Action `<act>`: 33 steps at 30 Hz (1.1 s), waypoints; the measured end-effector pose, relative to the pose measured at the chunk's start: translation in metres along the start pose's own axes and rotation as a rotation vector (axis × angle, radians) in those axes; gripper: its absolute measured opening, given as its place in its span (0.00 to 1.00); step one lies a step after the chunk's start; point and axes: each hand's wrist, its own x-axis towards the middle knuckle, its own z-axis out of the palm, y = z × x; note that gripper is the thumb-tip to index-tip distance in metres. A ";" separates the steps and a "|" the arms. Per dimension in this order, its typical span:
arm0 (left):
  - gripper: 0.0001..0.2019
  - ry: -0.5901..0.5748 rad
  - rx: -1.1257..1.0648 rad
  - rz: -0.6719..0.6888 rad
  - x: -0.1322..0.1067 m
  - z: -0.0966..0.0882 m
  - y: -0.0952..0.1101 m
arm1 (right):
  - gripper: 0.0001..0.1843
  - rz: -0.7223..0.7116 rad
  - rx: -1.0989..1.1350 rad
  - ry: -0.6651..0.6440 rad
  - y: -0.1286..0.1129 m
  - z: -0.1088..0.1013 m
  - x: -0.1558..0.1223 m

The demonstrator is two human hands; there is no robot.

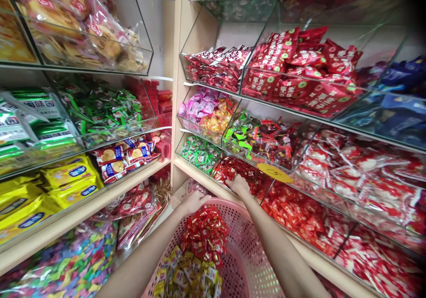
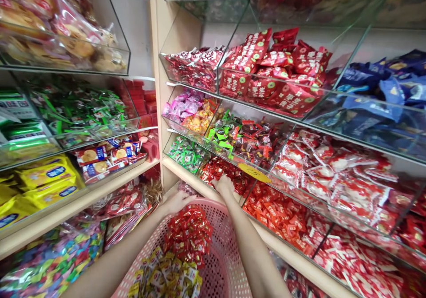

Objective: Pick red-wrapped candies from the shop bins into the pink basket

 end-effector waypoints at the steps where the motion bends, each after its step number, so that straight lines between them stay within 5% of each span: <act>1: 0.27 -0.002 -0.007 0.000 0.000 0.000 -0.001 | 0.23 -0.001 0.006 0.012 0.002 -0.004 -0.002; 4: 0.28 -0.001 -0.020 0.003 0.000 0.000 -0.002 | 0.21 -0.099 0.026 0.092 0.010 -0.020 -0.015; 6: 0.30 0.002 -0.010 0.009 0.000 0.001 -0.001 | 0.20 -0.289 0.054 0.112 0.015 -0.031 -0.033; 10: 0.33 0.001 0.043 0.017 0.000 0.001 0.001 | 0.16 -0.726 0.014 -0.045 0.018 -0.036 -0.080; 13: 0.34 -0.003 0.066 0.026 0.000 0.001 0.001 | 0.13 -0.923 -0.178 -0.167 0.015 -0.023 -0.106; 22: 0.35 0.026 0.082 0.026 0.002 0.004 -0.003 | 0.16 -1.030 -0.510 -0.227 0.004 0.010 -0.112; 29: 0.29 0.025 0.010 0.016 0.000 0.003 -0.002 | 0.12 -1.108 -0.466 -0.158 0.007 0.014 -0.119; 33: 0.28 -0.002 -0.035 0.008 0.000 0.001 -0.001 | 0.11 -1.135 -0.248 -0.139 0.009 -0.003 -0.108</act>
